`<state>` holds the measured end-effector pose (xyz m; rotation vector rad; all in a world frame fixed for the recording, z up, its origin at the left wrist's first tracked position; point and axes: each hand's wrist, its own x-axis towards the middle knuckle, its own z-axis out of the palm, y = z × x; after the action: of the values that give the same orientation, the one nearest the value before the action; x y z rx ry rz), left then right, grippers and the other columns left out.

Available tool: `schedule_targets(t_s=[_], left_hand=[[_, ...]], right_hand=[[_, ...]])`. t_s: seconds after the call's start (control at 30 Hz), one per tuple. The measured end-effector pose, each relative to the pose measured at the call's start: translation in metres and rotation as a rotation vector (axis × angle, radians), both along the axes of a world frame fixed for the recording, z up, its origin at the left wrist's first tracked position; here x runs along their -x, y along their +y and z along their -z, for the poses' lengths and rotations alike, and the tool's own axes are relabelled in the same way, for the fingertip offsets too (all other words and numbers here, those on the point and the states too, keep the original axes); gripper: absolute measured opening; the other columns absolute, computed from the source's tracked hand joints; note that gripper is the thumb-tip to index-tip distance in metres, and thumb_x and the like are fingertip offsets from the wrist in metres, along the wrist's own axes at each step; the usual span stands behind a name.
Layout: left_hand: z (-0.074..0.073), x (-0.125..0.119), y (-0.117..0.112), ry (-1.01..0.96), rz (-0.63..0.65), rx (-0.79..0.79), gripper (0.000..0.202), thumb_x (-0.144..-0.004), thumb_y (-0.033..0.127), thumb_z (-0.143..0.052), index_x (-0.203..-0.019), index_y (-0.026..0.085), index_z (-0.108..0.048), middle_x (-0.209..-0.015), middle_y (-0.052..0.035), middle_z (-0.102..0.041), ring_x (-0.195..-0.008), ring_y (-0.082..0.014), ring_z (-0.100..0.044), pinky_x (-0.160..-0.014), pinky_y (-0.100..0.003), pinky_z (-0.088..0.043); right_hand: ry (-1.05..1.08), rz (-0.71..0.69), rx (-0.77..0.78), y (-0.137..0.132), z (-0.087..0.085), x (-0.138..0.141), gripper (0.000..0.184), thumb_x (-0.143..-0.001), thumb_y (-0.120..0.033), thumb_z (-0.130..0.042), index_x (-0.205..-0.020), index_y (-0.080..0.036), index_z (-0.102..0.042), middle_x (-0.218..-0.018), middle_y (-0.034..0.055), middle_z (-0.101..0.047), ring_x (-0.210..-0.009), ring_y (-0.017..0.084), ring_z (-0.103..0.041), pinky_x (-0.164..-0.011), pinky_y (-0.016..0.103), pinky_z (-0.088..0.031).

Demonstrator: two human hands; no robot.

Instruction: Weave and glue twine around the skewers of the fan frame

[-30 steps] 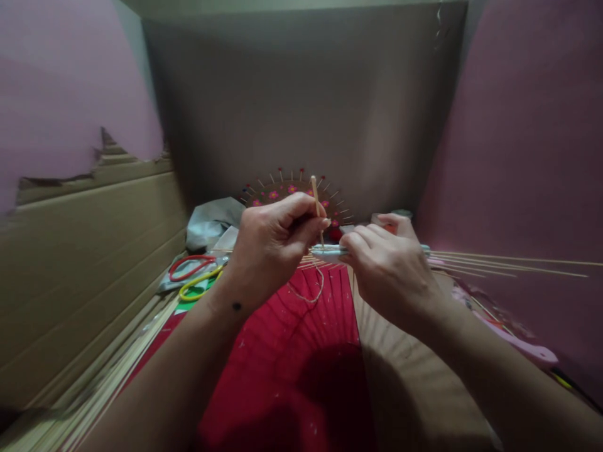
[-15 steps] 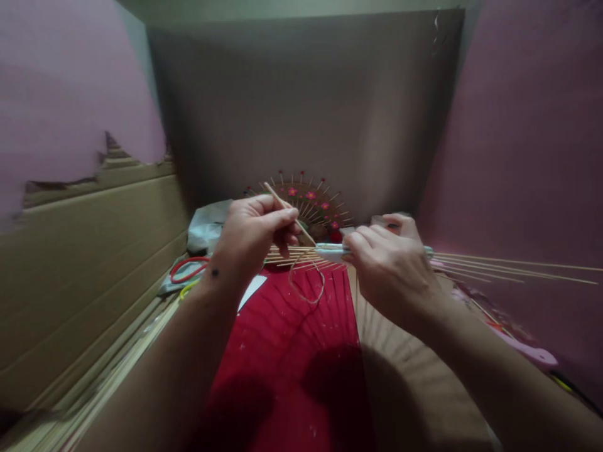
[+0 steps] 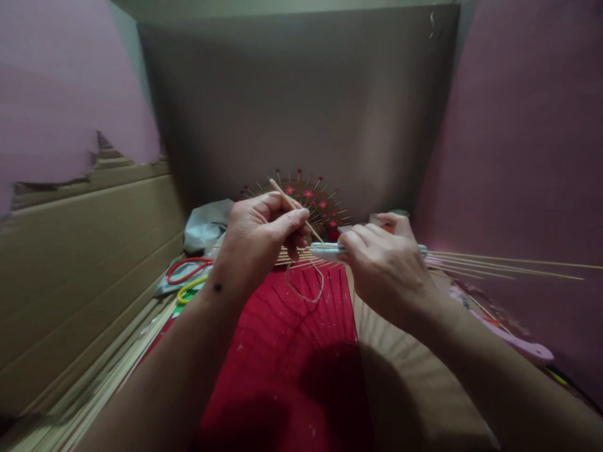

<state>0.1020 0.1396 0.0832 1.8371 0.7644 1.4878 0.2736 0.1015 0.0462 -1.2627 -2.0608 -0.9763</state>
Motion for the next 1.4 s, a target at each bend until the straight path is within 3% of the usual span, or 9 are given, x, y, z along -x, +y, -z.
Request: schedule_targets(t_s=[0.77,1.07,1.4], left_hand=[[0.004,-0.003,-0.005,0.119,-0.045,-0.141,0.008,-0.076,0.019,-0.063,-0.068,0.017,-0.063,-0.057,0.0006,-0.061,-0.045,-0.0088,-0.055,-0.044,-0.019,-0.046],[-0.006,0.006,-0.004,-0.129,-0.052,-0.047,0.009,-0.072,0.017,-0.064,-0.064,0.015,-0.060,-0.056,-0.0002,-0.060,-0.042,-0.0109,-0.053,-0.033,-0.023,-0.042],[0.003,-0.006,-0.005,-0.001,-0.010,-0.095,0.011,-0.077,0.017,-0.060,-0.065,0.016,-0.059,-0.054,0.0026,-0.058,-0.042,-0.0079,-0.053,-0.040,-0.019,-0.045]], right_hand=[[0.011,-0.001,-0.006,0.001,0.002,0.000,0.012,-0.080,-0.007,-0.048,-0.076,-0.017,-0.053,-0.071,0.0013,-0.058,-0.070,0.018,-0.052,-0.092,0.040,-0.026],[0.004,-0.016,0.000,-0.001,-0.001,-0.001,0.013,-0.082,-0.007,-0.047,-0.076,-0.017,-0.052,-0.072,0.0009,-0.057,-0.070,0.018,-0.054,-0.091,0.041,-0.028],[0.003,-0.008,-0.002,-0.001,-0.001,0.001,0.012,-0.083,-0.010,-0.047,-0.076,-0.017,-0.051,-0.071,0.0010,-0.057,-0.070,0.019,-0.054,-0.091,0.041,-0.029]])
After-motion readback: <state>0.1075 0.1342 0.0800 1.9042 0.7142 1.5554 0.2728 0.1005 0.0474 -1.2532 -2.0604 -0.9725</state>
